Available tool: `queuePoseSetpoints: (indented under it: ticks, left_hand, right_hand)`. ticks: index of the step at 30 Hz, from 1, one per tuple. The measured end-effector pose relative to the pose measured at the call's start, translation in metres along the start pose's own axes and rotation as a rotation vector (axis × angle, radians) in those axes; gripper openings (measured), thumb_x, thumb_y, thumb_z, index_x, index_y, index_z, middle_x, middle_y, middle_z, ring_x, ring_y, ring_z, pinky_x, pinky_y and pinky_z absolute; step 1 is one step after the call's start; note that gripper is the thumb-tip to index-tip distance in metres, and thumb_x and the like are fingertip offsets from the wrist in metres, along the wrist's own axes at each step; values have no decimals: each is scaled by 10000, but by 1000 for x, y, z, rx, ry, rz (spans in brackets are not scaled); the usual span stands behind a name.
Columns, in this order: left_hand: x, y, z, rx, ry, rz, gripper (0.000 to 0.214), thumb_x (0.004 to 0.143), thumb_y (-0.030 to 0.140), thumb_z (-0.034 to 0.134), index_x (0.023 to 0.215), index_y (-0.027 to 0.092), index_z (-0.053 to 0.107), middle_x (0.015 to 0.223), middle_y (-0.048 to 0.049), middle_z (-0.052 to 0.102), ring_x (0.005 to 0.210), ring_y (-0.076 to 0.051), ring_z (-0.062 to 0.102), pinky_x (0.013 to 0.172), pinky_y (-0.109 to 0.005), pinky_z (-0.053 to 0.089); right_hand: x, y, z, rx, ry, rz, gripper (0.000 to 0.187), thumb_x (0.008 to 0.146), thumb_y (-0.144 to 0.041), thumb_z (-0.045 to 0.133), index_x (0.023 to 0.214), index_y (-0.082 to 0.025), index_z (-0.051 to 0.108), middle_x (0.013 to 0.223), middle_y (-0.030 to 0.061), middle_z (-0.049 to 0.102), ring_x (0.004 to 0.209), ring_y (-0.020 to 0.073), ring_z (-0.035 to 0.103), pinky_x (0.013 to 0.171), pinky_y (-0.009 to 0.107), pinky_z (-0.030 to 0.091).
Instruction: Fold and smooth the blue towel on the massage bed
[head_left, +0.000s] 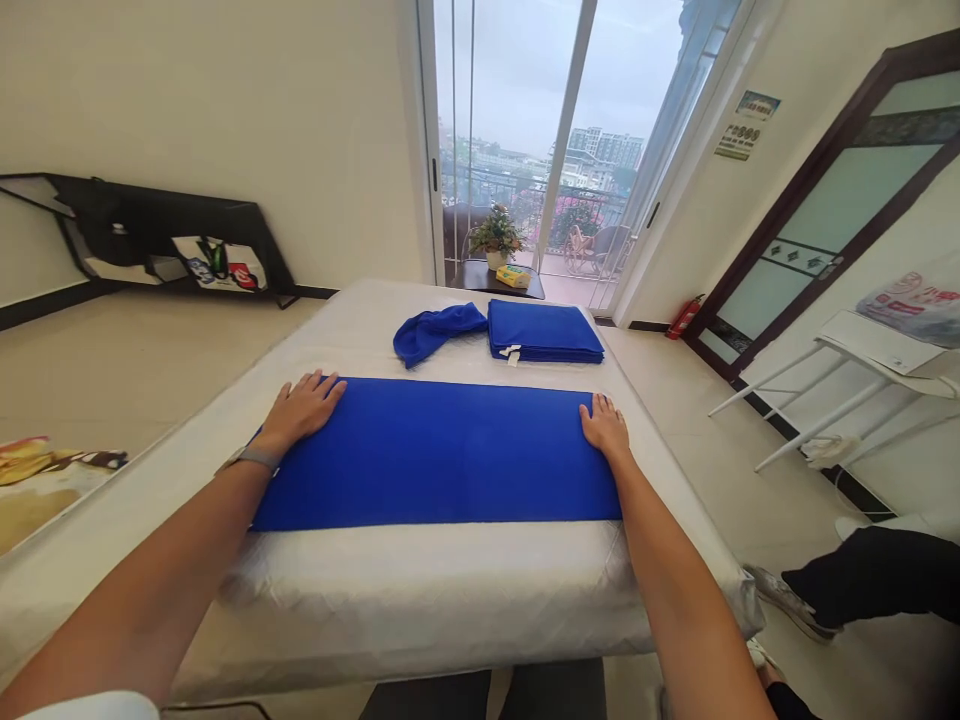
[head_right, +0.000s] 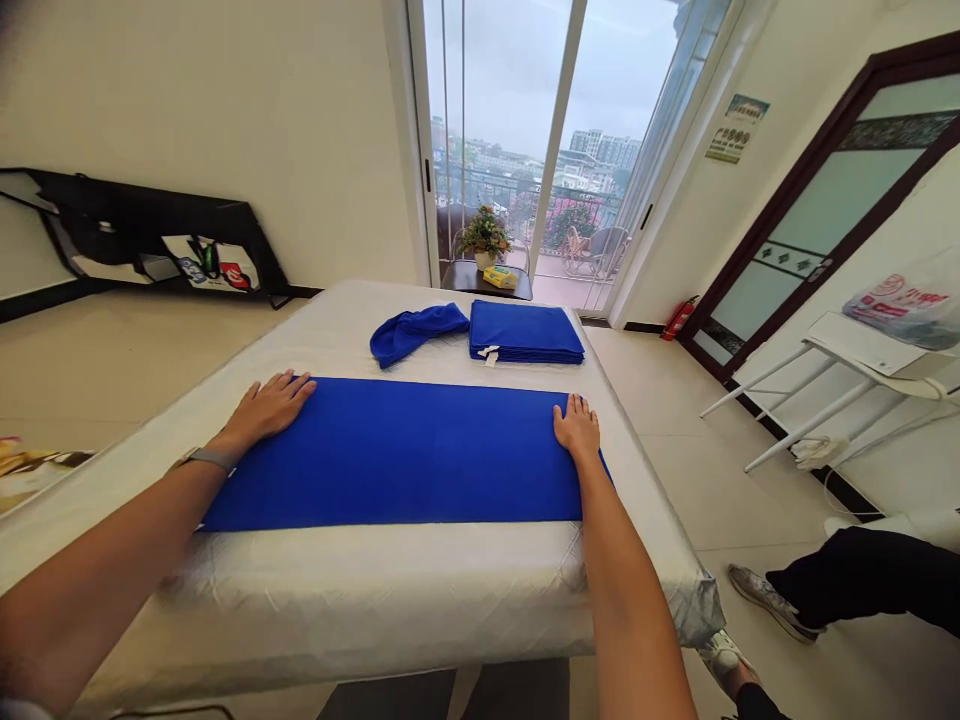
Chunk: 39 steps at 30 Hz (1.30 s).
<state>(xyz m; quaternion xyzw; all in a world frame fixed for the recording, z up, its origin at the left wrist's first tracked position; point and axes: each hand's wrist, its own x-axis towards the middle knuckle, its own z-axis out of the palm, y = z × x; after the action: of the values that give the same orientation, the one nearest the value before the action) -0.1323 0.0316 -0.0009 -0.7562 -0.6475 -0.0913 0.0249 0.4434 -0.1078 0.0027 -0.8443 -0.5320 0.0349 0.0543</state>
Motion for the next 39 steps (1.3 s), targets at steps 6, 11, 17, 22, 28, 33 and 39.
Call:
queuePoseSetpoints:
  ticks: [6,11,17,22,28,33,39]
  left_hand:
    - [-12,50,-22,32,191,69,642,1014,416,162,1439,58,483,1578,-207,377,1486,-299,300,1194,-511,242]
    - [-19,158,-4,35,-9,517,605,1025,398,175,1486,109,441,1591,-159,376,1504,-256,273,1221,-458,203]
    - [-16,230,16,-66,-142,468,726,1005,561,97,1570,139,271,1645,-116,248,1532,-245,185,1232,-463,162]
    - [-1,171,10,-93,-213,325,810,970,647,100,1582,130,214,1657,-98,206,1537,-249,160,1237,-485,140]
    - [9,35,3,-21,-164,71,802,962,645,123,1575,143,248,1643,-130,256,1522,-292,216,1211,-537,191]
    - [6,-4,-1,-24,-114,-13,843,941,691,157,1571,142,272,1640,-132,272,1516,-306,230,1213,-519,191]
    - [-1,7,-5,-95,-89,-10,890,924,731,136,1572,134,263,1650,-136,245,1521,-309,204,1219,-526,146]
  right_hand:
    - [0,0,1,24,15,2,719,1012,-503,126,1602,-96,182,1669,58,181,1533,216,131,1242,417,102]
    - [0,-1,1,41,8,8,714,1010,-500,125,1605,-108,173,1673,52,165,1536,212,116,1242,413,87]
    - [-3,0,0,55,24,-3,715,1011,-498,138,1599,-95,198,1667,57,189,1534,217,131,1241,410,89]
    - [-3,0,0,56,23,0,717,1011,-502,135,1600,-97,190,1669,52,185,1536,208,116,1242,399,73]
    - [-2,-1,0,26,6,5,723,1009,-510,111,1603,-102,176,1672,54,172,1535,201,120,1242,404,86]
    - [-2,-3,-2,-17,-7,16,723,1008,-510,103,1605,-109,168,1676,47,155,1536,195,118,1242,395,98]
    - [-15,-20,-23,-197,53,9,673,999,-396,159,1578,-68,261,1658,97,218,1544,241,74,1242,473,-26]
